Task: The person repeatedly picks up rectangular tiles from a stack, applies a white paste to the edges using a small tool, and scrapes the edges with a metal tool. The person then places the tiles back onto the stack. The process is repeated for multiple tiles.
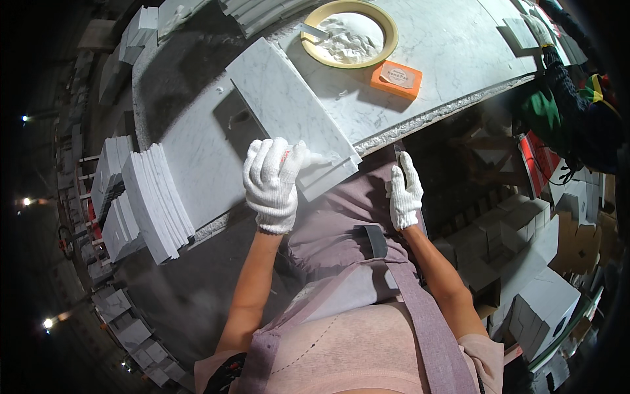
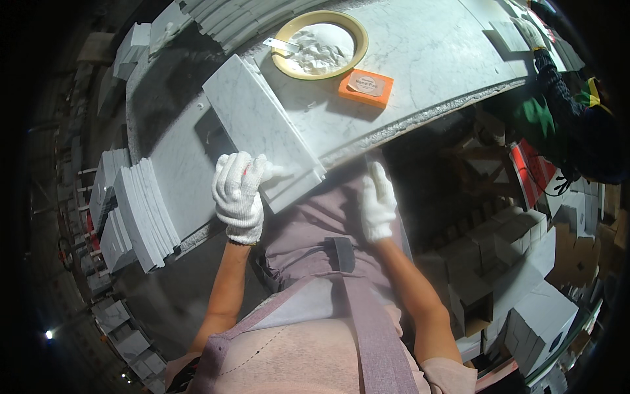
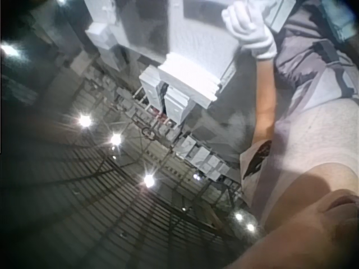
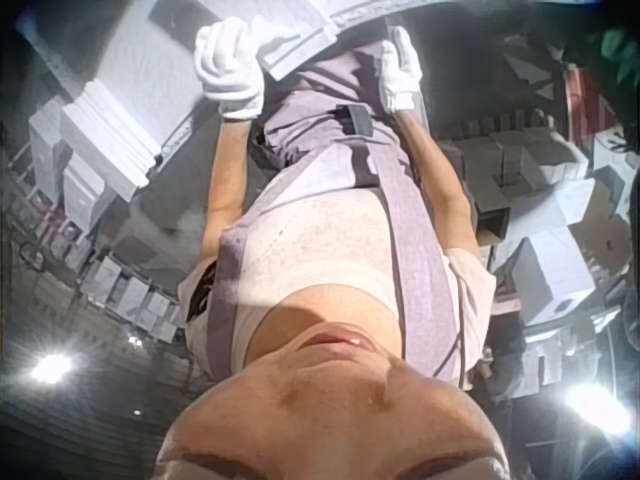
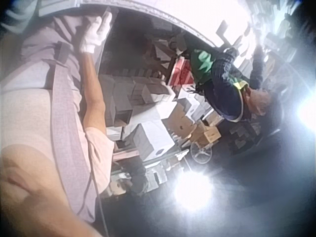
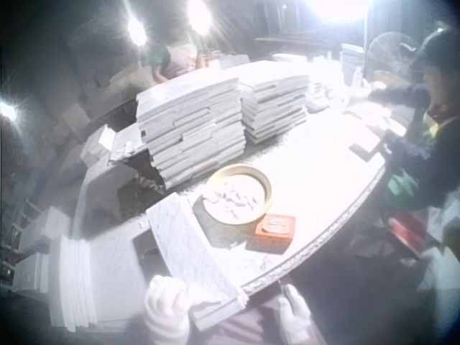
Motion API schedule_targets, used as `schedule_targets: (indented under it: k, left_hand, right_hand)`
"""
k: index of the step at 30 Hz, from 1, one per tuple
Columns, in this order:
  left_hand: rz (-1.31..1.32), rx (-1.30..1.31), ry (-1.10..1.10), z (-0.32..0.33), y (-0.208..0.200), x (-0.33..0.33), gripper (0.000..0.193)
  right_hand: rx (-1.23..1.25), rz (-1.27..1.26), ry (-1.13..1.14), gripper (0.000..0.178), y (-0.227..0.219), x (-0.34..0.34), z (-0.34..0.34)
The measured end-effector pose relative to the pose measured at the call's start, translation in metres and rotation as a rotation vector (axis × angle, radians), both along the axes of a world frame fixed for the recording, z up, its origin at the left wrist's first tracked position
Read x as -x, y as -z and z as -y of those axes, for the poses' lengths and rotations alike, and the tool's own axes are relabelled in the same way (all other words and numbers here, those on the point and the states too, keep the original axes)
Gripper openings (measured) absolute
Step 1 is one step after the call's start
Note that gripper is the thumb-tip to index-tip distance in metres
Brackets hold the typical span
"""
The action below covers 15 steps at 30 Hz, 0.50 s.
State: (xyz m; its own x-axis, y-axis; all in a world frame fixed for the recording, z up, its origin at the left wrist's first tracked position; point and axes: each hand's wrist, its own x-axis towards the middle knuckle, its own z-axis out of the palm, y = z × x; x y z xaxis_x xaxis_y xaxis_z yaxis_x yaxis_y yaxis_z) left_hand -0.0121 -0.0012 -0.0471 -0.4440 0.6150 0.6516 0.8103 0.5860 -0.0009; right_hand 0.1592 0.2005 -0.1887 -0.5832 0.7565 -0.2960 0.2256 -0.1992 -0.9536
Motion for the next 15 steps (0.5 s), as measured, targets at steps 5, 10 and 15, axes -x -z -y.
schedule_targets:
  k: [5, 10, 15]
  left_hand:
    - [0.065, -0.029, -0.024, 0.004, 0.004, -0.001, 0.051]
    - [0.178, -0.117, -0.192, 0.009, 0.003, -0.009, 0.052]
    - [0.996, -0.839, -0.188, 0.016, 0.005, 0.015, 0.047]
  right_hand:
    - [0.014, 0.007, -0.016, 0.049, -0.01, 0.002, 0.002]
    - [0.201, 0.022, 0.039, 0.052, -0.037, 0.007, 0.002]
    - [0.262, 0.057, 0.042, 0.055, -0.061, 0.001, -0.005]
